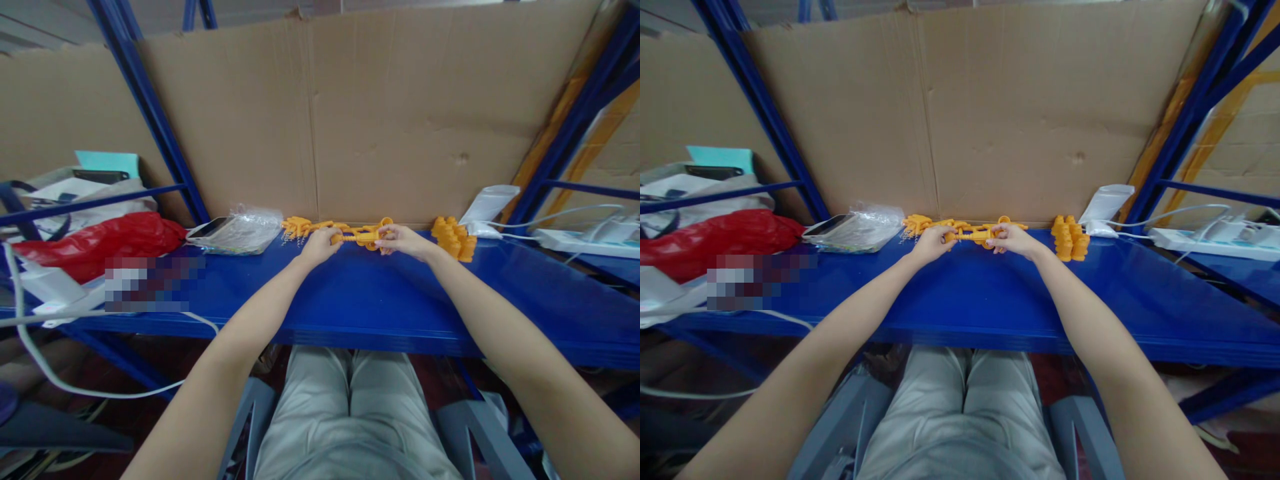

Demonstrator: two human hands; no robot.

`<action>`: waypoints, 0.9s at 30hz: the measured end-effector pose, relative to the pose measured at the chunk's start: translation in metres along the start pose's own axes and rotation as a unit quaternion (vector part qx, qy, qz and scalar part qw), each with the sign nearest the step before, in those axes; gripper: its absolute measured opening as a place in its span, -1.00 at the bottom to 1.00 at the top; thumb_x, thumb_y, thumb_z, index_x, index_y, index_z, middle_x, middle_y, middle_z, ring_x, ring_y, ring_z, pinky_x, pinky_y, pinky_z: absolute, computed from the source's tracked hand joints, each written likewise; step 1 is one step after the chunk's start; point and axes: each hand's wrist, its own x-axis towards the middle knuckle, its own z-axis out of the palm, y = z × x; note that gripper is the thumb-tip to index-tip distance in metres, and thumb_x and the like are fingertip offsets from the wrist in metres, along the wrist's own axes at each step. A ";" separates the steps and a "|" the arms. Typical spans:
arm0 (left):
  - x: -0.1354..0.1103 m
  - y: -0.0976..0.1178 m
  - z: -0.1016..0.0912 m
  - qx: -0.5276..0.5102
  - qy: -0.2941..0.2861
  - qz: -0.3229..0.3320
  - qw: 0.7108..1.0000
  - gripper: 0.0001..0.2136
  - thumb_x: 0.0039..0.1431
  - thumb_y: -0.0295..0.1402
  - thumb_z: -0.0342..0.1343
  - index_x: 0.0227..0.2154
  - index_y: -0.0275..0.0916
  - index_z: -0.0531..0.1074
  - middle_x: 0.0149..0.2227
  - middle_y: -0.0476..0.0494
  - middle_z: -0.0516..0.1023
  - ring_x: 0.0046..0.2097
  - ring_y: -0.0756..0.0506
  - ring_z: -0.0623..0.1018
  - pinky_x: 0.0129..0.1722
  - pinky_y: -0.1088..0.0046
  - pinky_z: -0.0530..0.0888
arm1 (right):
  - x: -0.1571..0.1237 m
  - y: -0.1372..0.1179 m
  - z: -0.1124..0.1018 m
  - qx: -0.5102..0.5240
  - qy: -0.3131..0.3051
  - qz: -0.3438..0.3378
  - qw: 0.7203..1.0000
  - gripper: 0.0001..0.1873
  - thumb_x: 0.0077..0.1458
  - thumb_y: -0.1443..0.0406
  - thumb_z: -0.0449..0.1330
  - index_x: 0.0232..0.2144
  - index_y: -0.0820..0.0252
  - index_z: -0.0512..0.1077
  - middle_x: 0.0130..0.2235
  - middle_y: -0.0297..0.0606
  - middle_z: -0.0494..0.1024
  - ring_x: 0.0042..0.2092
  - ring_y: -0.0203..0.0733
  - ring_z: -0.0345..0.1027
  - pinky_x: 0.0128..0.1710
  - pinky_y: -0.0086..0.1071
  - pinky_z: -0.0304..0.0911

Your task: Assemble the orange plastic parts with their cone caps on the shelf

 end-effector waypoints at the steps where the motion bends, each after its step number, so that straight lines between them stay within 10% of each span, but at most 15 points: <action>1: 0.000 0.000 0.000 0.003 0.000 0.003 1.000 -0.78 0.10 -0.51 0.21 -0.17 -0.32 0.59 -0.19 -0.22 0.66 -0.19 -0.14 0.62 -0.07 0.31 0.52 | 0.000 0.000 0.000 -0.002 0.003 0.003 1.000 -0.64 0.07 0.37 0.40 -0.08 0.27 0.44 -0.37 -0.24 0.65 -0.50 -0.33 0.45 -0.47 -0.49 0.39; 12: -0.001 -0.001 -0.001 0.002 -0.001 0.014 1.000 -0.77 0.10 -0.51 0.22 -0.16 -0.28 0.59 -0.16 -0.19 0.66 -0.15 -0.13 0.62 -0.02 0.28 0.52 | -0.002 -0.003 0.003 0.003 -0.022 0.044 0.999 -0.69 0.23 0.14 0.27 -0.44 0.26 0.48 -0.46 -0.17 0.64 -0.56 -0.37 0.42 -0.56 -0.55 0.33; 20: 0.000 -0.002 0.000 -0.003 0.004 0.011 1.000 -0.78 0.09 -0.51 0.22 -0.18 -0.28 0.59 -0.16 -0.19 0.67 -0.16 -0.14 0.63 -0.03 0.30 0.52 | 0.000 -0.002 0.006 0.005 -0.013 0.045 0.999 -0.60 0.24 0.02 0.22 -0.40 0.25 0.47 -0.44 -0.13 0.65 -0.54 -0.33 0.44 -0.55 -0.53 0.33; 27: 0.000 0.001 -0.001 0.005 0.001 -0.002 1.000 -0.78 0.09 -0.52 0.22 -0.16 -0.33 0.59 -0.15 -0.24 0.67 -0.15 -0.15 0.63 -0.01 0.30 0.51 | -0.002 -0.002 0.007 0.018 0.010 0.037 0.999 -0.73 0.19 0.32 0.32 -0.07 0.26 0.44 -0.38 -0.21 0.66 -0.51 -0.34 0.47 -0.53 -0.54 0.36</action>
